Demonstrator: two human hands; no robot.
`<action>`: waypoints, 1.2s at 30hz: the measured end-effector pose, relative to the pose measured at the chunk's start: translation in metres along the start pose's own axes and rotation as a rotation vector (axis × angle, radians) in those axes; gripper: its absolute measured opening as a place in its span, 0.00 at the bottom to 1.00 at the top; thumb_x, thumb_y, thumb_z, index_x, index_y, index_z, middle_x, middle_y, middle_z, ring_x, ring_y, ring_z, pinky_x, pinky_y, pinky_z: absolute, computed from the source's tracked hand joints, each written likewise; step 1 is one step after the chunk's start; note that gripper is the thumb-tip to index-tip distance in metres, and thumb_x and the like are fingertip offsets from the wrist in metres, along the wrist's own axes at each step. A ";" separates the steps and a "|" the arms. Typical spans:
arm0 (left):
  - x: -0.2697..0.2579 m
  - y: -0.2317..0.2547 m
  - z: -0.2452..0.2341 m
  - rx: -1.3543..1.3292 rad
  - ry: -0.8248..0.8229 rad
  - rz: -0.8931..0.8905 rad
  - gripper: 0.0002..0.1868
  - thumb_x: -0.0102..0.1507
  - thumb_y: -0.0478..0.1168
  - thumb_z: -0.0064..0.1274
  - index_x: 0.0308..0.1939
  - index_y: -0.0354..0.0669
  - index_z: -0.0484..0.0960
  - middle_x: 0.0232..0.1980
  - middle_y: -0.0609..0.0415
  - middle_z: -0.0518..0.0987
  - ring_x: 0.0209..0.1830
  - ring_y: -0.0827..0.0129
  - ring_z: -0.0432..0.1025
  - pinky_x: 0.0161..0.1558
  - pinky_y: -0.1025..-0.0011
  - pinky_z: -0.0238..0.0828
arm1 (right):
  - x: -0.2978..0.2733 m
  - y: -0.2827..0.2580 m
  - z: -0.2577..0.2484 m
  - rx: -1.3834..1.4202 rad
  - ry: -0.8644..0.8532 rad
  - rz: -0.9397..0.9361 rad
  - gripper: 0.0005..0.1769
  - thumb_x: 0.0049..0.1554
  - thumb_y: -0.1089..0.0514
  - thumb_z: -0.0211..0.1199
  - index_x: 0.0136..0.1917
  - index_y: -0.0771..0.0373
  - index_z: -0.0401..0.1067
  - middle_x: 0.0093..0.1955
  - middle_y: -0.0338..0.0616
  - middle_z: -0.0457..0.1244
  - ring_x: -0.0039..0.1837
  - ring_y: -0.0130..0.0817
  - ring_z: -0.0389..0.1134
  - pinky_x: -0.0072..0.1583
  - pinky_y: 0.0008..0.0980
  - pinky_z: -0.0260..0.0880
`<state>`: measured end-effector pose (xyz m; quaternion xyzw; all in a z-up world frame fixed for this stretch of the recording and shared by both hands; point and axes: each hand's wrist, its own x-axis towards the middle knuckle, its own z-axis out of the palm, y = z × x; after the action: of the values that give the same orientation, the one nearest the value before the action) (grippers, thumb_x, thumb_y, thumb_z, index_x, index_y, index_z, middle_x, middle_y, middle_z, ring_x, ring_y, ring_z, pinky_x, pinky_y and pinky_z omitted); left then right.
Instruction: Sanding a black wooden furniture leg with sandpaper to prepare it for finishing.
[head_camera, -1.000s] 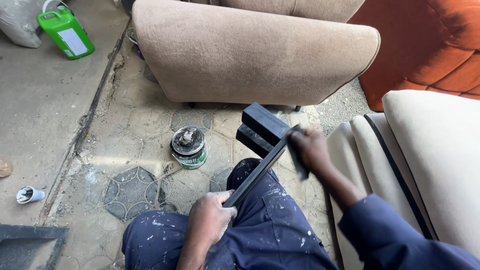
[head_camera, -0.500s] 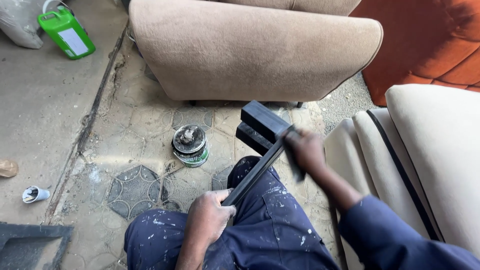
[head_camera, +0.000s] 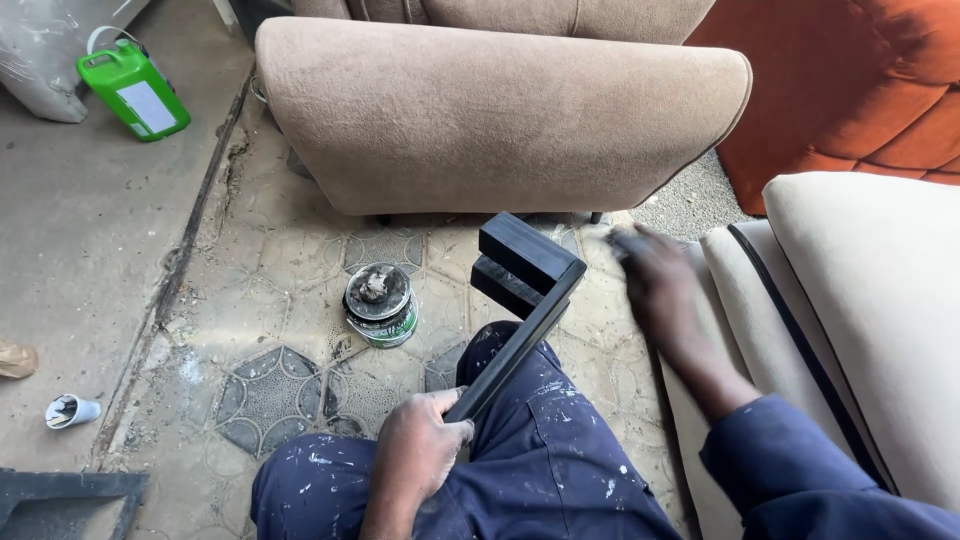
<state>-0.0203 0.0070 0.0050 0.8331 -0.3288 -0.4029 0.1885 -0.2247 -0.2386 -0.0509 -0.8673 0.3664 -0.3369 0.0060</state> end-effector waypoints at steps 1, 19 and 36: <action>0.001 -0.002 0.000 -0.003 0.005 0.001 0.22 0.57 0.38 0.55 0.52 0.64 0.90 0.33 0.63 0.88 0.27 0.74 0.76 0.38 0.74 0.75 | -0.020 -0.015 0.016 0.251 -0.139 -0.090 0.20 0.63 0.65 0.51 0.67 0.64 0.70 0.66 0.52 0.66 0.67 0.45 0.67 0.69 0.45 0.66; 0.007 -0.011 0.004 -0.051 -0.020 0.016 0.24 0.59 0.36 0.54 0.57 0.65 0.87 0.35 0.62 0.89 0.23 0.75 0.73 0.29 0.75 0.68 | 0.014 0.010 0.012 0.277 -0.124 -0.221 0.15 0.64 0.65 0.54 0.63 0.62 0.74 0.66 0.46 0.68 0.68 0.40 0.67 0.69 0.37 0.69; 0.011 -0.009 0.007 -0.094 0.089 0.116 0.12 0.54 0.42 0.49 0.33 0.48 0.87 0.31 0.45 0.83 0.41 0.45 0.80 0.43 0.54 0.75 | -0.038 -0.096 0.007 0.429 -0.155 -0.654 0.19 0.65 0.54 0.47 0.57 0.54 0.79 0.65 0.44 0.70 0.69 0.44 0.70 0.70 0.46 0.68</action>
<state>-0.0170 0.0061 -0.0102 0.8199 -0.3487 -0.3688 0.2649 -0.1793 -0.1461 -0.0539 -0.9401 -0.0093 -0.3236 0.1069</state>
